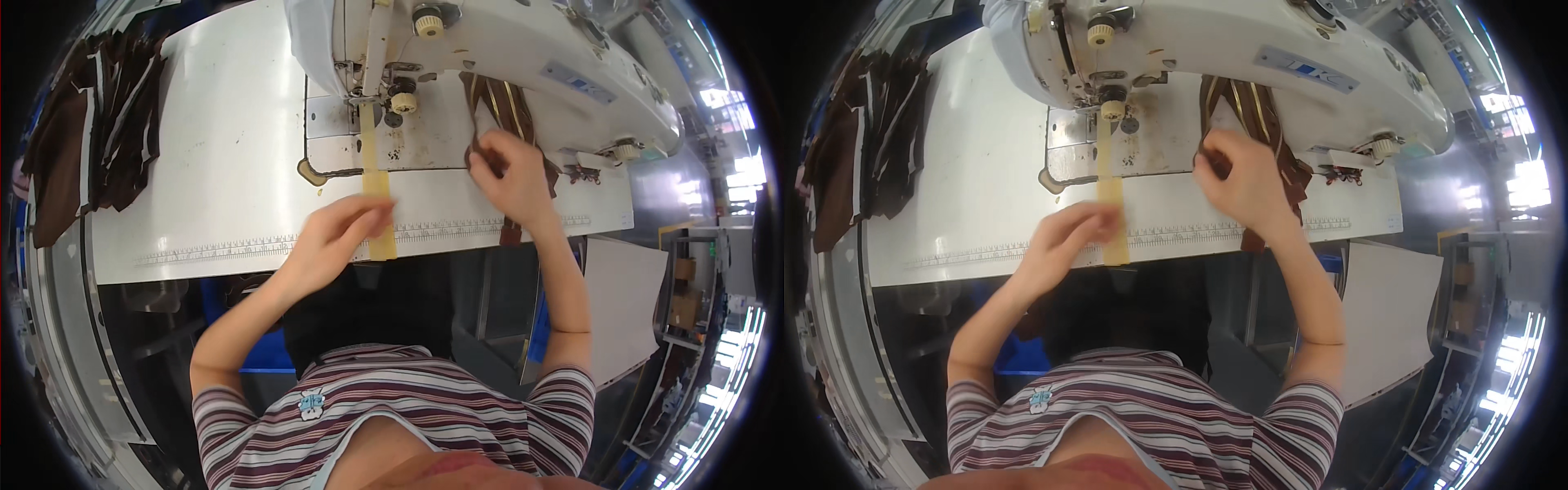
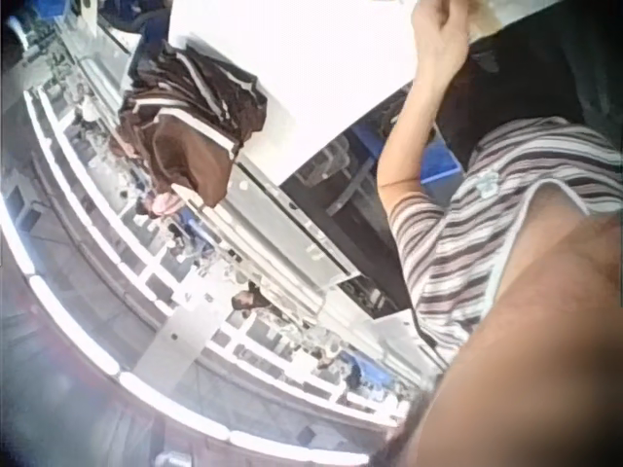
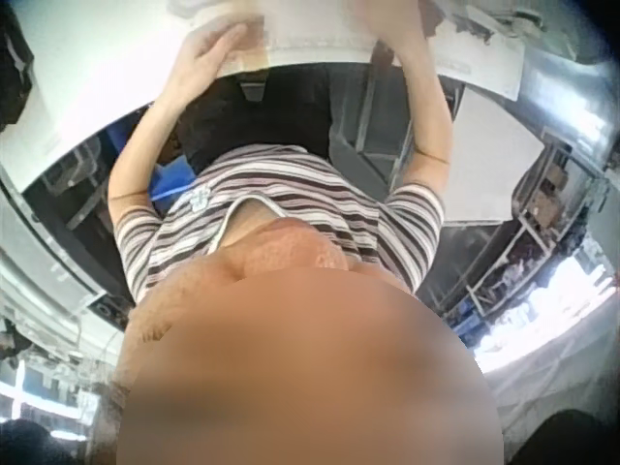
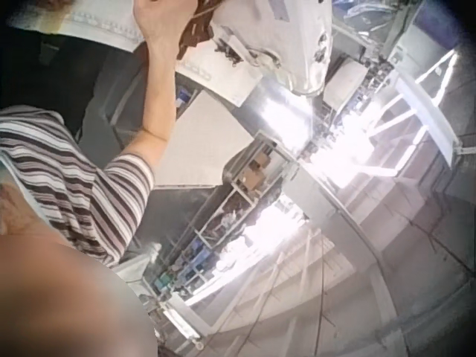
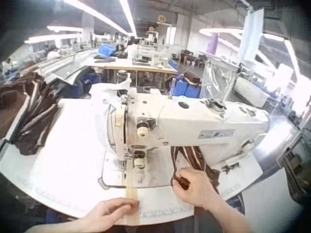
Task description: Sewing leather pieces together using an industrial sewing machine.
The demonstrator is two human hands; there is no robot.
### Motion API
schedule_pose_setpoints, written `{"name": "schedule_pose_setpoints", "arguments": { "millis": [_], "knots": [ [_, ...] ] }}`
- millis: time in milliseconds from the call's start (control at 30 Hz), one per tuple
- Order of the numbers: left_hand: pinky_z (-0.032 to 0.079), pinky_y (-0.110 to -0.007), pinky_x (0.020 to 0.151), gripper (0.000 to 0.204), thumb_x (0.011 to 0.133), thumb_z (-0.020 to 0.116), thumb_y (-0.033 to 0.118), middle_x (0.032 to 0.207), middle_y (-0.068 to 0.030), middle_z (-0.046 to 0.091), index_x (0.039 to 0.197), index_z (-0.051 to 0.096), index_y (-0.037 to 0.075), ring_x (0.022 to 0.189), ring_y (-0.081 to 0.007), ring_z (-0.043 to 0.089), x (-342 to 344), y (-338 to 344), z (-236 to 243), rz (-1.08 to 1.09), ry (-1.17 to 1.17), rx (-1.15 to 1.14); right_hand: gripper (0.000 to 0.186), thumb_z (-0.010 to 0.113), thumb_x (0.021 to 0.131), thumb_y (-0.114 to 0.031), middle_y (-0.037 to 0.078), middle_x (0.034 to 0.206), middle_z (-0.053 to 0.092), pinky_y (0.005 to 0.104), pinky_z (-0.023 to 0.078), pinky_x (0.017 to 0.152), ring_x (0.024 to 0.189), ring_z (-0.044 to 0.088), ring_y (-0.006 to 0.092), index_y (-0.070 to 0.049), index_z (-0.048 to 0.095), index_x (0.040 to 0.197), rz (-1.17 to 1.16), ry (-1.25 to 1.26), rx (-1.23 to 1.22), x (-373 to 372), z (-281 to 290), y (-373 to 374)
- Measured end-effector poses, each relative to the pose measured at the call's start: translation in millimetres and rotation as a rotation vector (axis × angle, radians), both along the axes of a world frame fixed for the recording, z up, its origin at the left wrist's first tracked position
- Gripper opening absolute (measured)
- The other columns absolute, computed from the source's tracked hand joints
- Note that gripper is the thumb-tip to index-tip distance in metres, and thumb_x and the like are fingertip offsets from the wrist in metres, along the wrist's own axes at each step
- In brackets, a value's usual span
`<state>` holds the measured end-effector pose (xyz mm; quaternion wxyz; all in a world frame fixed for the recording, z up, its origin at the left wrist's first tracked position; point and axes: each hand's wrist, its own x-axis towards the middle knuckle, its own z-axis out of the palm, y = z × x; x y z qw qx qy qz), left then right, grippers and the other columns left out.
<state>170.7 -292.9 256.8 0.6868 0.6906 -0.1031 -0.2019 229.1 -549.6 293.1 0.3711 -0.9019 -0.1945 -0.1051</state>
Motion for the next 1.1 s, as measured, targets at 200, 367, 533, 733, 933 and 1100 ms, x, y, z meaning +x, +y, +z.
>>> {"name": "schedule_pose_setpoints", "arguments": {
  "millis": [200,367,533,733,933,1100],
  "knots": [
    [0.050,-0.032,0.082,0.030,0.100,0.043,0.019,0.107,-0.0143,0.060,0.121,0.049,-0.001,0.092,-0.0192,0.060,94,-81,-9,-0.098,0.712,-0.449,0.009,0.061,0.074,-0.002,0.011,0.069,0.054,0.0310,0.046,0.056,0.059,0.058,0.0211,-0.001,0.053,0.077,0.290,0.240,0.006,-49,-12,29],
    [0.048,-0.024,0.059,0.022,0.099,0.041,0.011,0.091,-0.0082,0.061,0.116,0.049,0.000,0.068,-0.0127,0.055,73,-76,-1,0.040,0.352,-0.294,0.013,0.056,0.090,-0.012,0.009,0.078,0.067,0.0290,0.052,0.057,0.060,0.064,0.0157,0.000,0.060,0.092,-0.066,0.591,0.313,-48,-19,19],
    [0.047,-0.023,0.062,0.022,0.099,0.040,0.008,0.091,-0.0063,0.061,0.118,0.048,0.000,0.068,-0.0108,0.056,16,-48,0,-0.061,0.157,-0.181,0.021,0.057,0.093,-0.013,0.009,0.091,0.067,0.0268,0.051,0.072,0.079,0.063,0.0122,0.000,0.059,0.109,-0.050,0.753,1.047,-10,-18,29],
    [0.048,-0.022,0.071,0.021,0.094,0.051,0.002,0.096,-0.0052,0.063,0.114,0.050,0.000,0.073,-0.0072,0.058,-11,-25,-1,0.285,-0.217,-0.270,0.025,0.059,0.090,-0.005,0.009,0.098,0.066,0.0259,0.050,0.079,0.087,0.062,0.0128,0.001,0.060,0.114,0.191,0.566,0.704,-28,5,67],
    [0.049,-0.024,0.069,0.004,0.089,0.060,0.002,0.080,-0.0070,0.066,0.091,0.063,-0.001,0.076,-0.0131,0.062,-15,10,34,0.402,-0.223,-0.234,0.021,0.069,0.081,-0.005,0.010,0.088,0.068,0.0236,0.051,0.070,0.076,0.066,0.0135,-0.001,0.068,0.102,0.312,0.274,0.459,-47,17,93],
    [0.049,-0.031,0.060,0.027,0.068,0.059,-0.018,0.081,-0.0115,0.062,0.088,0.064,0.001,0.069,-0.0256,0.060,-42,31,49,0.417,-1.139,0.141,0.009,0.070,0.076,-0.008,0.012,0.074,0.067,0.0275,0.050,0.059,0.062,0.066,0.0215,0.000,0.069,0.082,0.432,0.359,0.162,-69,38,113]
  ]
}}
